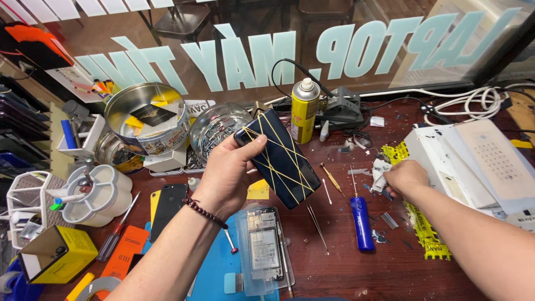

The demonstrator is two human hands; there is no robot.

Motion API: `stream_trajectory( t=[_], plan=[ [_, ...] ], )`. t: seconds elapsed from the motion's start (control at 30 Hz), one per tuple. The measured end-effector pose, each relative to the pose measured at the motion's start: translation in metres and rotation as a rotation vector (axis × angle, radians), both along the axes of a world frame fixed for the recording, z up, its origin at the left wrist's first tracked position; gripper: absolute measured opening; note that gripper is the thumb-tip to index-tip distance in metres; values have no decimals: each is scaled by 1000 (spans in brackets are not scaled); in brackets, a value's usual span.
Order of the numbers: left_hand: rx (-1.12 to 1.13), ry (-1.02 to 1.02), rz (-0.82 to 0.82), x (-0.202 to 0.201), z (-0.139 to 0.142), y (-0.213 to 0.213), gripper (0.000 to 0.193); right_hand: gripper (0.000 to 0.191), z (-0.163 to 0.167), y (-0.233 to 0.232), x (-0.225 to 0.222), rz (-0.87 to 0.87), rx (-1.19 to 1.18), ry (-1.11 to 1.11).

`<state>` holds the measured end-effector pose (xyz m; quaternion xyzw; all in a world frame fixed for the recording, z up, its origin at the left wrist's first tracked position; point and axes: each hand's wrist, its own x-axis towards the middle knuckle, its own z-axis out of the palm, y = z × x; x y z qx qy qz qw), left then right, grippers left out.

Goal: The person secures a smartphone with rubber bands, wipes the screen with a cotton swab, and plugs in a charging cable. The phone remains bound with rubber bands throughout the clip.

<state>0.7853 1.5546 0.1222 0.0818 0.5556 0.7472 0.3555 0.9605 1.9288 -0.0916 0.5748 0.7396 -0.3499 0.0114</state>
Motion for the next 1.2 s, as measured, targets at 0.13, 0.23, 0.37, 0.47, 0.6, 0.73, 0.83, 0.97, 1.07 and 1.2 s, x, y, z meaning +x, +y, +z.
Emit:
stream_trajectory(
  t=[0.13, 0.23, 0.37, 0.47, 0.6, 0.73, 0.83, 0.97, 1.07, 1.2],
  plan=[
    [4, -37, 19, -10, -9, 5, 12, 30, -36, -4, 2, 91, 370, -65],
    [-15, -45, 15, -17, -14, 8, 11, 38, -43, -1, 4, 87, 523, 49],
    [-46, -98, 31, -23, -20, 15, 11, 32, -24, 5, 3, 33, 268, 196],
    [23, -76, -13, -19, -22, 20, 14, 24, 5, -1, -3, -79, 24, 392],
    [80, -118, -7, -14, -18, 28, 16, 13, 61, -8, -13, -62, -413, 907],
    [186, -177, -35, -10, -10, 25, 17, 10, 110, -26, -55, 74, -502, 1029],
    [258, -169, -62, -9, -7, 21, 17, 11, 143, -42, -92, 270, -327, 1033],
    [318, -147, -66, -16, -4, 10, 17, 24, 180, -64, -143, 542, 259, 892],
    [325, -144, -59, -24, -2, 2, 17, 18, 192, -77, -174, 678, 728, 750],
    [278, -149, -30, -37, 0, -5, 18, 15, 190, -84, -196, 895, 927, 783]
  ],
)
